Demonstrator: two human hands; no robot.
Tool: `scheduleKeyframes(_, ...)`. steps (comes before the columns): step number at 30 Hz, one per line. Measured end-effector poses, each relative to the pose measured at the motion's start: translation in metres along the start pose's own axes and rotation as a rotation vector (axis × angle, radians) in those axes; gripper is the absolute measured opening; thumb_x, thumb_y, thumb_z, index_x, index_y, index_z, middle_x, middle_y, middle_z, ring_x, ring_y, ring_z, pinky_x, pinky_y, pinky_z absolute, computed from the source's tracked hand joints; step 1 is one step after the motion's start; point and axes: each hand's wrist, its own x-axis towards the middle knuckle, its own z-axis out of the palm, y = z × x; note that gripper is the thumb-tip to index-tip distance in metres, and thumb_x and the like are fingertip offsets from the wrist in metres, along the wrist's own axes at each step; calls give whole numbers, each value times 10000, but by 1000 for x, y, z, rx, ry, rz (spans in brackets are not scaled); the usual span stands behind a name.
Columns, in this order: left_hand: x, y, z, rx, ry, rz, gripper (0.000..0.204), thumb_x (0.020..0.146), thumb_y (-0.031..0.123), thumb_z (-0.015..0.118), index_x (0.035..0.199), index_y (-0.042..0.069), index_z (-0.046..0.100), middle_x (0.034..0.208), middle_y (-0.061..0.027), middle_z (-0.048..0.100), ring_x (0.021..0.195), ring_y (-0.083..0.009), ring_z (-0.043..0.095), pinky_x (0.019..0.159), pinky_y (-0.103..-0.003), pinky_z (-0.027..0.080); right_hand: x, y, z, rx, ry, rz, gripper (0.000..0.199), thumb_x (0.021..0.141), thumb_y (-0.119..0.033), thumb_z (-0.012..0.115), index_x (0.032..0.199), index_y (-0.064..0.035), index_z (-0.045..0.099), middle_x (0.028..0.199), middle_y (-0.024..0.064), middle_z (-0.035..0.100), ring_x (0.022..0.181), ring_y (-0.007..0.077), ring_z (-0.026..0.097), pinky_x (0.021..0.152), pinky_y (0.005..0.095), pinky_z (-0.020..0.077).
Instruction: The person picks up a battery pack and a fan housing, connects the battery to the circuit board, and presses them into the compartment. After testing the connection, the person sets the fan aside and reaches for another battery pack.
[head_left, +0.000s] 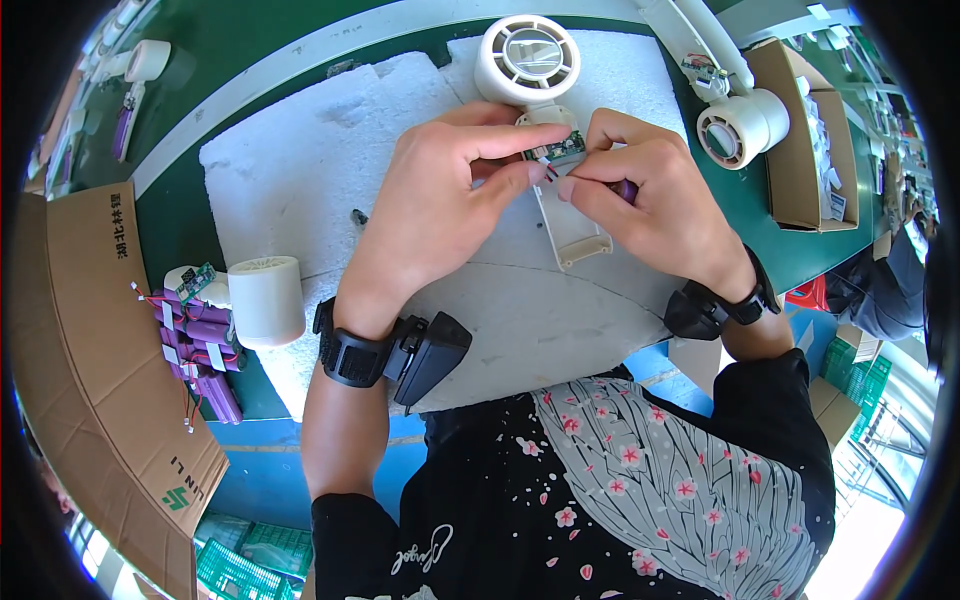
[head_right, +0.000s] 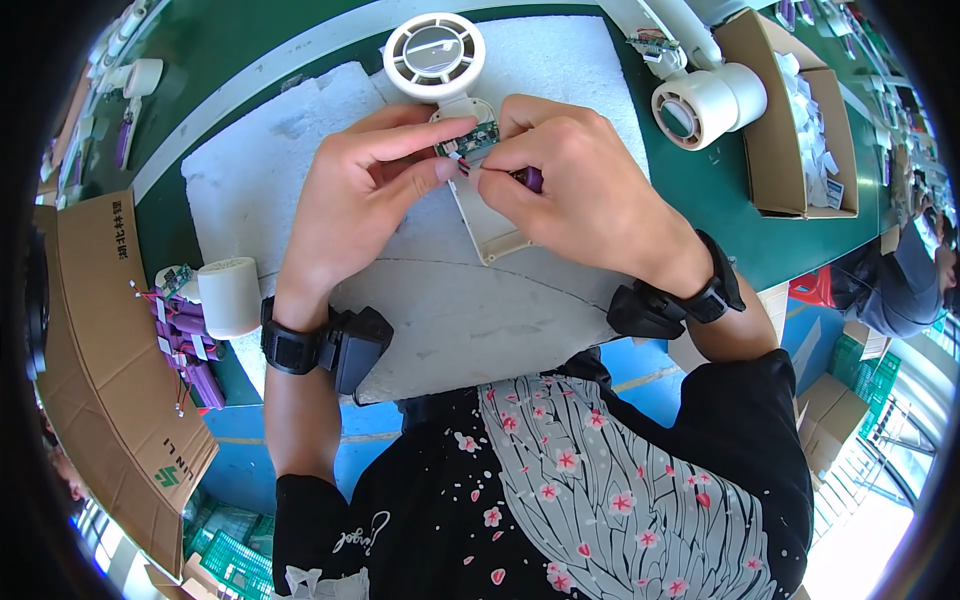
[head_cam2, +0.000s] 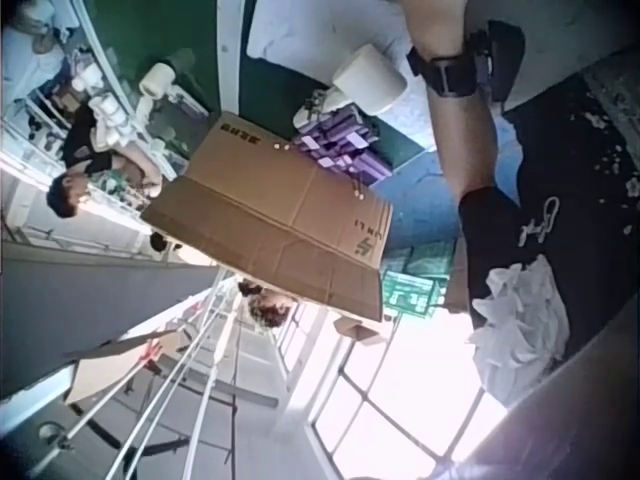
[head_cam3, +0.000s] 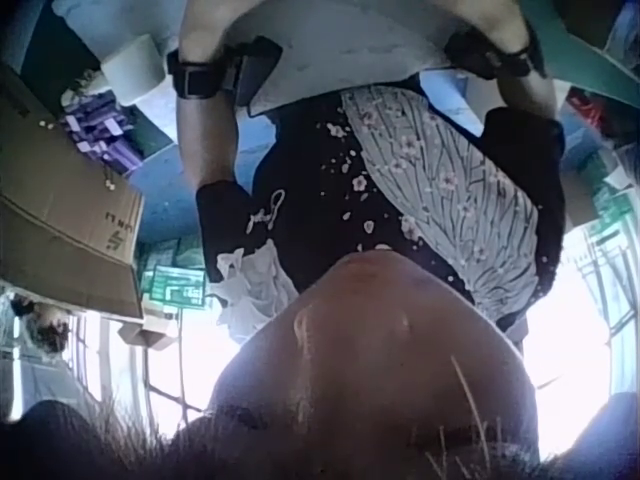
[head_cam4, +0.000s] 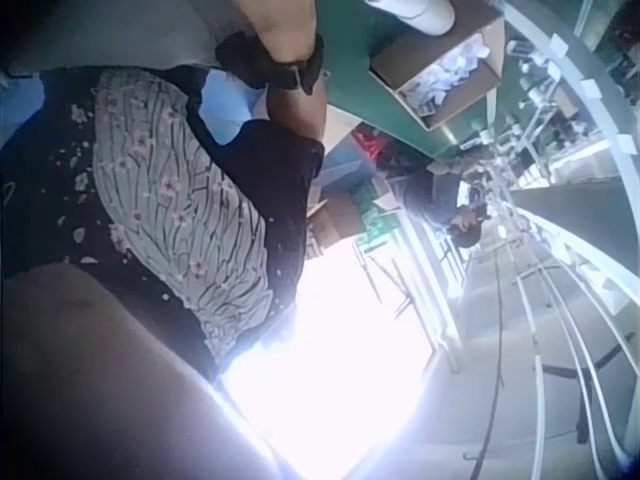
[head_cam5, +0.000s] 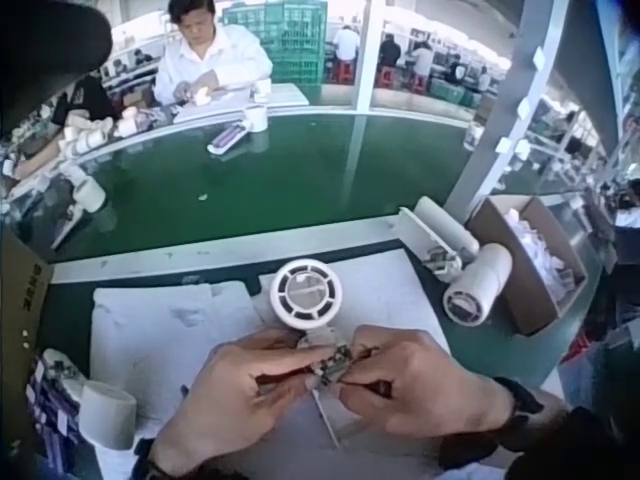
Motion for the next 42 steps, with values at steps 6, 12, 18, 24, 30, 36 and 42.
scheduleKeyframes(6, 1, -1, 2, 5, 18, 39, 304, 838, -27, 636, 1129, 48, 681, 1012, -138, 648, 835, -224, 677, 777, -292, 539, -1, 0, 0, -56, 16, -52, 68, 789, -33, 695, 806, 33, 696, 745, 69, 474, 563, 155, 463, 515, 284, 352)
scheduleKeyframes(12, 1, -4, 3, 9, 45, 78, 294, 834, -19, 621, 1116, 40, 683, 979, -136, 656, 815, -224, 686, 756, -295, 546, 0, 2, 3, -119, 61, -109, 61, 788, -35, 700, 810, 22, 705, 748, 75, 470, 582, 170, 485, 531, 288, 385)
scheduleKeyframes(18, 2, -3, 4, 92, 38, 82, 331, 798, -18, 637, 1116, 59, 690, 943, -128, 654, 774, -183, 663, 715, -275, 541, 4, 8, -4, -160, 45, -200, 78, 784, -22, 713, 840, 10, 669, 790, 82, 510, 600, 164, 521, 535, 286, 419)
scheduleKeyframes(24, -1, 1, 3, 184, -2, 60, 367, 784, -44, 647, 1128, 72, 695, 1038, -129, 668, 840, -140, 669, 734, -263, 561, 3, 1, 2, -109, 171, -37, 198, 780, -21, 721, 953, -15, 625, 914, 72, 581, 656, 156, 600, 546, 261, 481)
scheduleKeyframes(30, -2, 0, 4, 232, 20, 137, 347, 764, -41, 658, 1090, 70, 708, 978, -109, 685, 737, -143, 682, 682, -252, 554, 3, 8, 1, -175, 158, -151, 328, 748, -31, 740, 1057, -28, 630, 1089, 69, 629, 695, 166, 646, 586, 251, 530)
scheduleKeyframes(36, -2, 1, 6, 197, 34, 105, 338, 759, -39, 660, 1078, 60, 710, 909, -85, 702, 695, -129, 679, 666, -241, 547, 3, 7, -2, -162, 127, -108, 343, 720, -37, 756, 1049, -29, 658, 1099, 88, 666, 697, 167, 647, 625, 249, 538)
scheduleKeyframes(42, 0, -2, 9, 174, 92, 126, 282, 739, 5, 669, 1012, 57, 721, 781, -110, 668, 616, -177, 656, 621, -262, 534, 6, 9, -1, -180, 156, -135, 293, 707, -33, 750, 990, -25, 675, 1046, 103, 688, 711, 176, 653, 651, 248, 539)
